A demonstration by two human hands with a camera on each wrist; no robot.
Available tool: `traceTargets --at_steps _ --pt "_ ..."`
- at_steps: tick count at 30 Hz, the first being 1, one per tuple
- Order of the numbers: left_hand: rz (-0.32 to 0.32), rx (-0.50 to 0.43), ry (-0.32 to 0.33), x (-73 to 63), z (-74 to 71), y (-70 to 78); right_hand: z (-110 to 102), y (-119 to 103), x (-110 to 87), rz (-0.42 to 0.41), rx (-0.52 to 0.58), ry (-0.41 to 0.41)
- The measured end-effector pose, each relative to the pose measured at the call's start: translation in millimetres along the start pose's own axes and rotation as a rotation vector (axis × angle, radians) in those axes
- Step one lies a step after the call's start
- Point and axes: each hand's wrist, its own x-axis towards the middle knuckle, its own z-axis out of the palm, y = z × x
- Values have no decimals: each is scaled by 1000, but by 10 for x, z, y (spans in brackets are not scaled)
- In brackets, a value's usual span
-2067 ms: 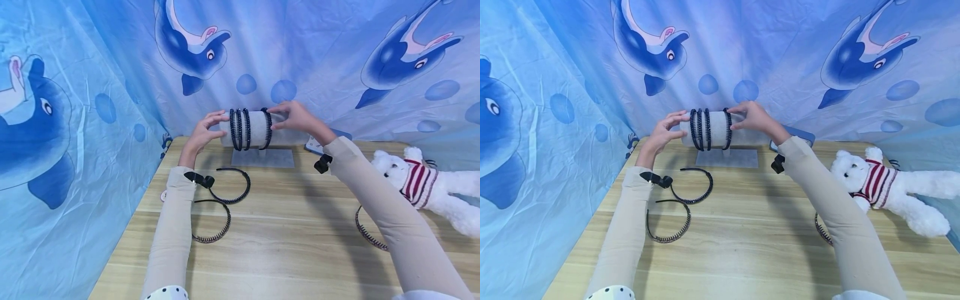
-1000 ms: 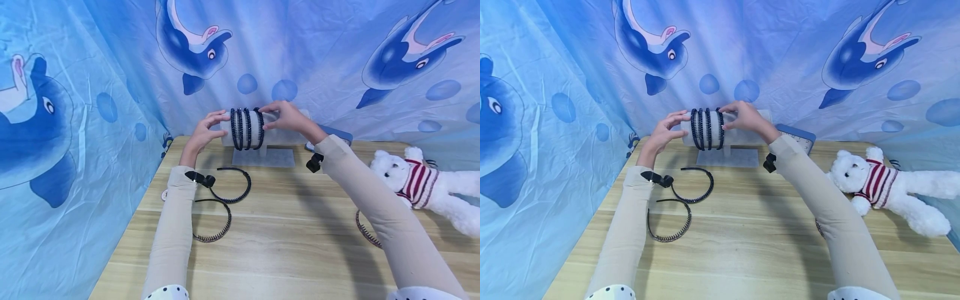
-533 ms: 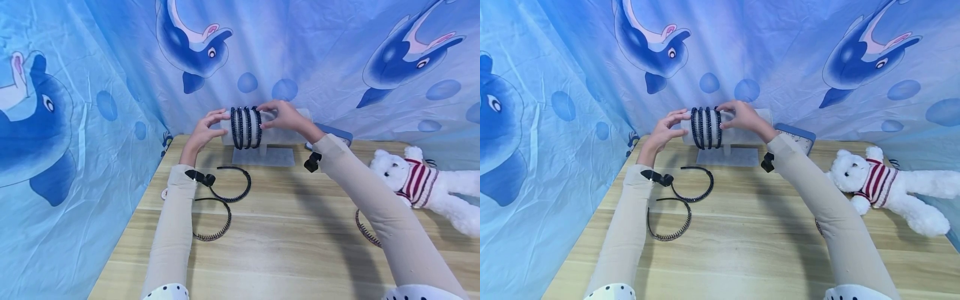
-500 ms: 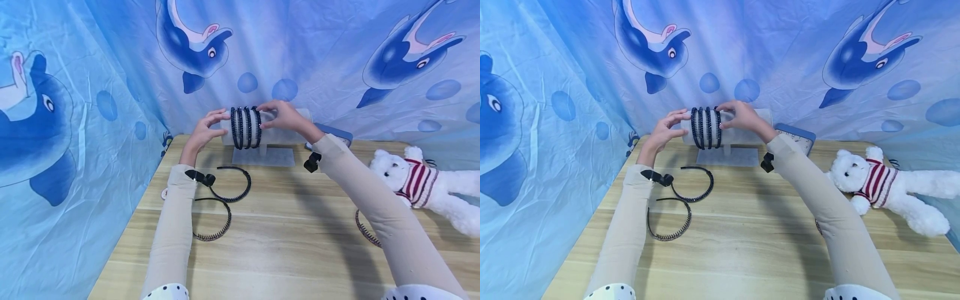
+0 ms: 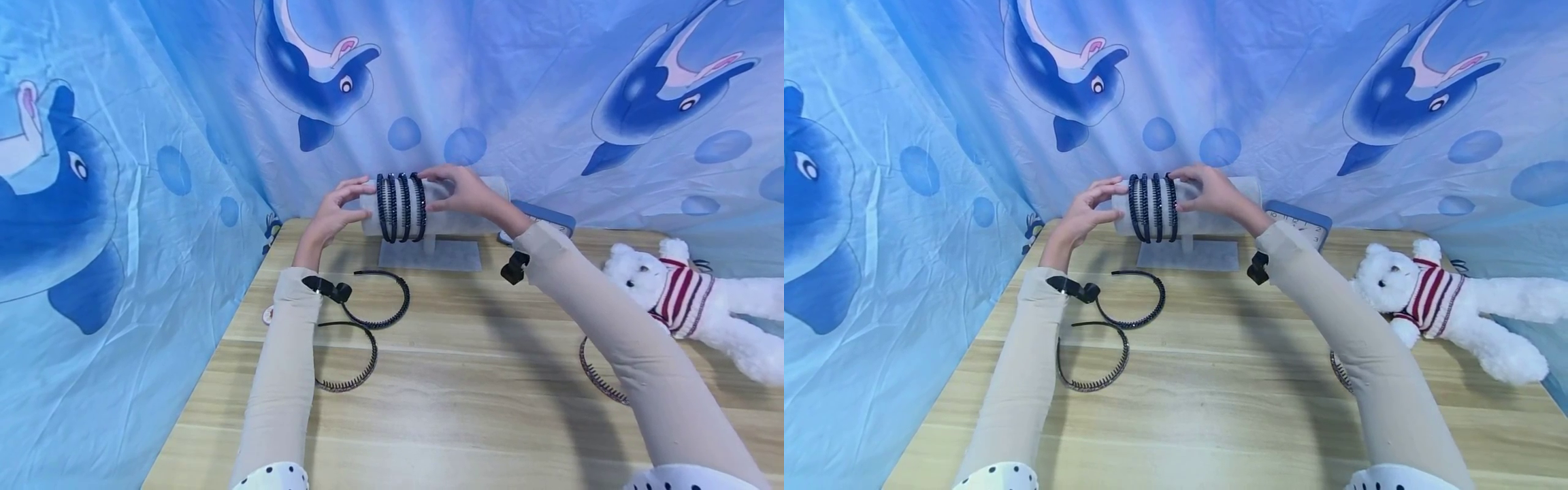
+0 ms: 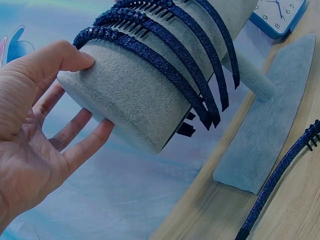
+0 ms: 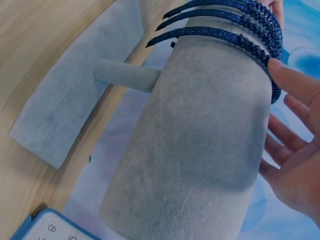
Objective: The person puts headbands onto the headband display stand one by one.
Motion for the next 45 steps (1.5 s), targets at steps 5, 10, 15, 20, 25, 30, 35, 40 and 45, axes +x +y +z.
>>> traceTargets --at_steps 5,10,15,20,25,30,35,40,45 --pt "-20 -6 -20 -89 15 180 -25 27 -147 -68 -3 -15" --pt "-37 -6 -20 -113 23 247 -69 31 -404 -103 -49 -49" --pt "-43 -9 -18 -124 23 274 -132 95 -724 -134 -64 -90" --pt "-41 0 -18 -131 17 269 -190 244 -1060 -103 -94 -167" --pt "-42 8 -21 -139 10 252 -220 414 -1358 -83 -109 -234" --pt "-42 3 -22 -139 19 244 -254 592 -1644 -73 -124 -303" --pt "-43 -5 -14 -134 30 250 -278 795 -1913 -133 -93 -353" --pt "-52 -4 -14 -132 41 263 -278 991 -2174 -164 -36 -407" --pt "-64 3 -14 -126 46 281 -291 1116 -2420 11 34 -495"
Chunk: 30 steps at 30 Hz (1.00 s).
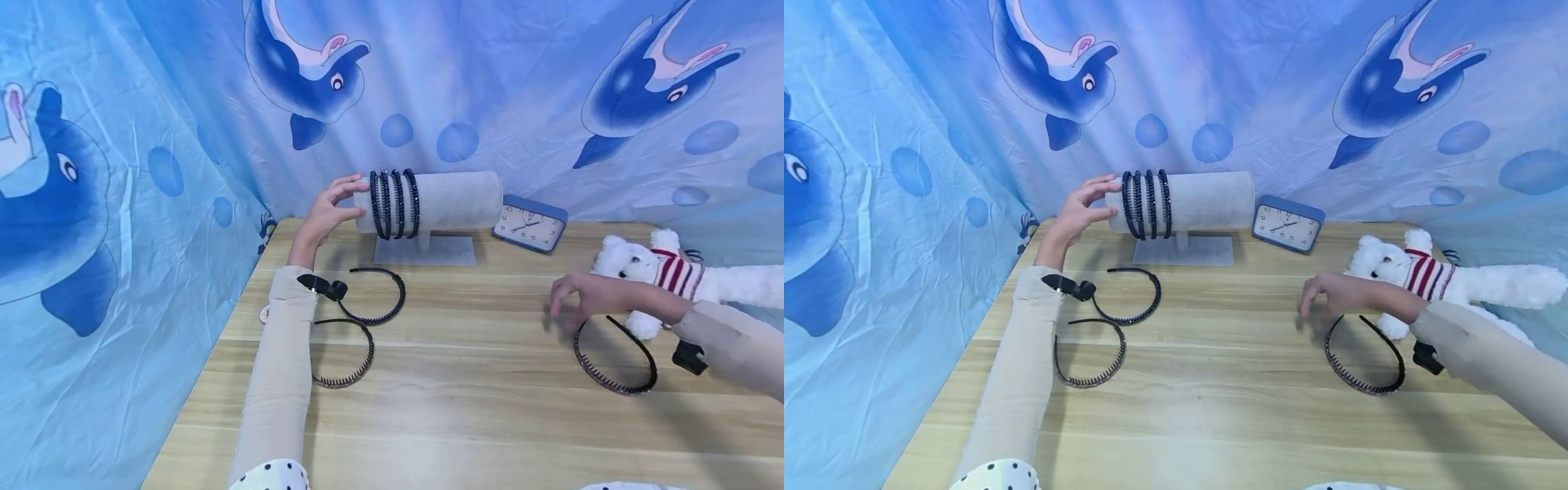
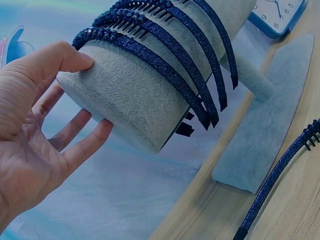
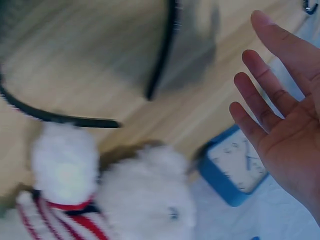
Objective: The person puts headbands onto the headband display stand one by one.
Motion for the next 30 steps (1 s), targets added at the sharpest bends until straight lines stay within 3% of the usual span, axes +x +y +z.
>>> traceTargets --at_steps 3,11,15,18,25,30 --pt "-2 -4 2 4 -6 13 47 71 -87 52 45 -46" --pt "-2 -11 1 4 -18 20 197 280 -180 -135 207 -72" --pt "4 -16 3 7 -22 13 235 317 -158 -154 217 -51" --pt "12 -17 3 11 -23 5 250 319 -112 -147 187 -20" --pt "32 -26 21 143 -32 -257 308 395 31 -151 67 139" --pt "37 -28 31 126 -21 -263 334 388 160 -82 -14 240"
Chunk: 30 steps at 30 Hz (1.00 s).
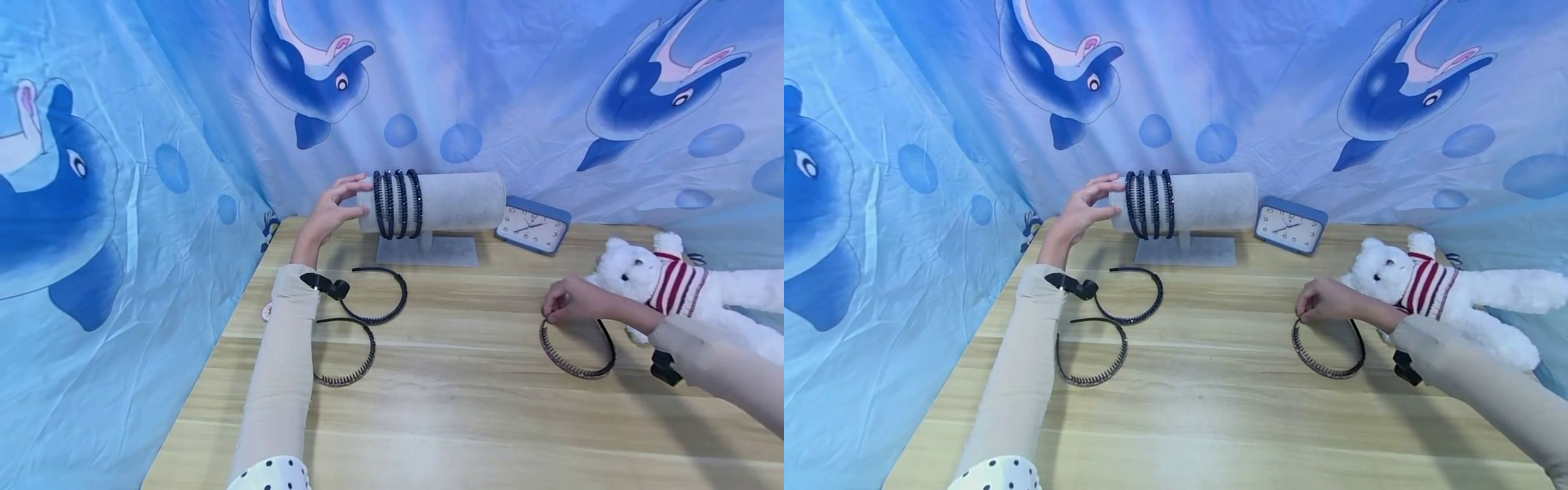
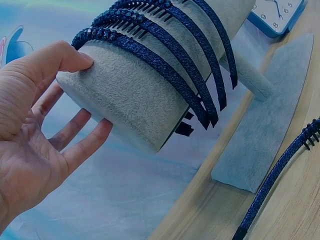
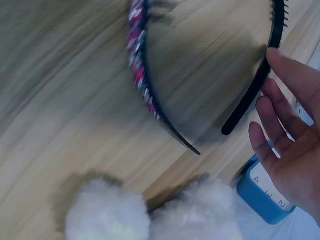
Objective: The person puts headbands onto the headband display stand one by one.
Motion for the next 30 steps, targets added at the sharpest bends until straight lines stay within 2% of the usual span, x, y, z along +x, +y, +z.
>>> traceTargets --at_steps 3,7,9,13,16,22,25,30 --pt "-2 1 -5 7 1 -6 5 -42 63 33 -22 -4" --pt "-14 0 -14 6 1 10 7 -147 128 29 3 -71" --pt "-21 0 -18 -9 2 43 21 -201 151 8 33 -115" --pt "-28 3 -30 -78 10 173 80 -268 185 -83 54 -170" --pt "-31 16 -37 -124 15 248 145 -283 209 -150 38 -170" --pt "-28 14 -43 -125 16 244 239 -287 299 -197 -14 -129" --pt "-22 6 -45 -118 16 235 220 -319 372 -175 -32 -131" --pt "-20 5 -42 -113 8 233 70 -435 528 -41 44 -210"
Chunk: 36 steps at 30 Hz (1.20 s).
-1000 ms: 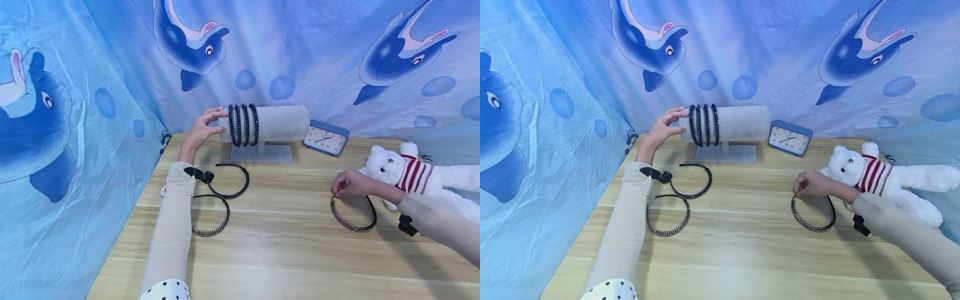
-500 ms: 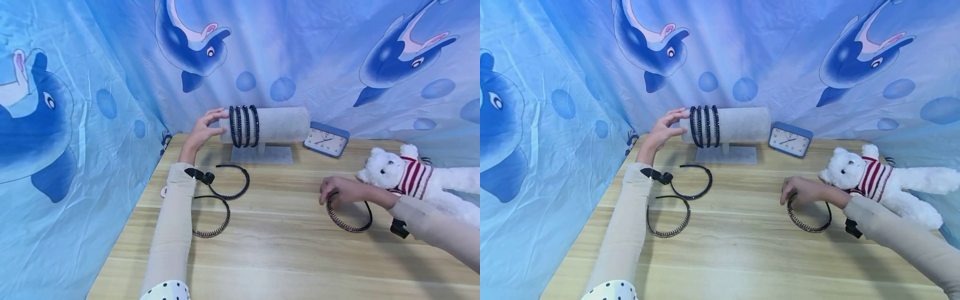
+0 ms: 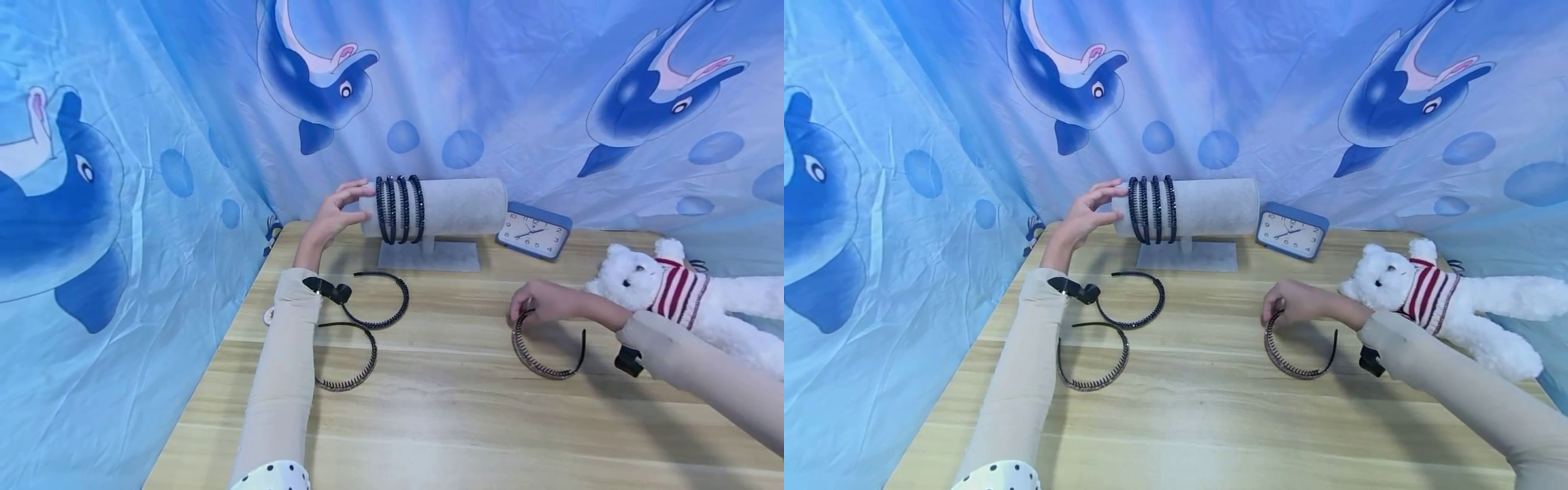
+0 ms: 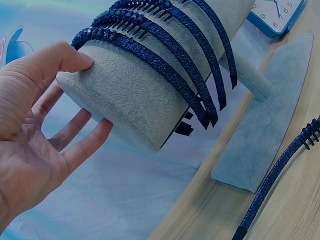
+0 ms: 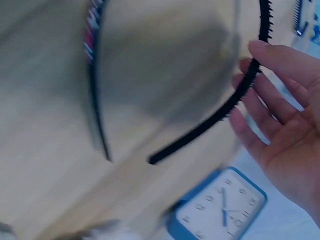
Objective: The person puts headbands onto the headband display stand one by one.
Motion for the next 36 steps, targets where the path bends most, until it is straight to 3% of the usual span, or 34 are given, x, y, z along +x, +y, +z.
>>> traceTargets --at_steps 8,15,19,25,30,36 --pt "-12 -9 -1 1 -3 -8 -330 -171 159 154 69 -121" --pt "4 -12 22 114 -26 -230 -558 -250 217 292 90 -206" --pt "19 -2 36 129 -20 -259 -672 -311 209 359 90 -238" --pt "32 -1 42 124 -15 -243 -826 -389 143 434 138 -226" --pt "27 -13 40 133 -20 -254 -932 -315 63 473 202 -188" --pt "18 -17 22 120 -26 -227 -1032 -217 -34 441 285 -135"
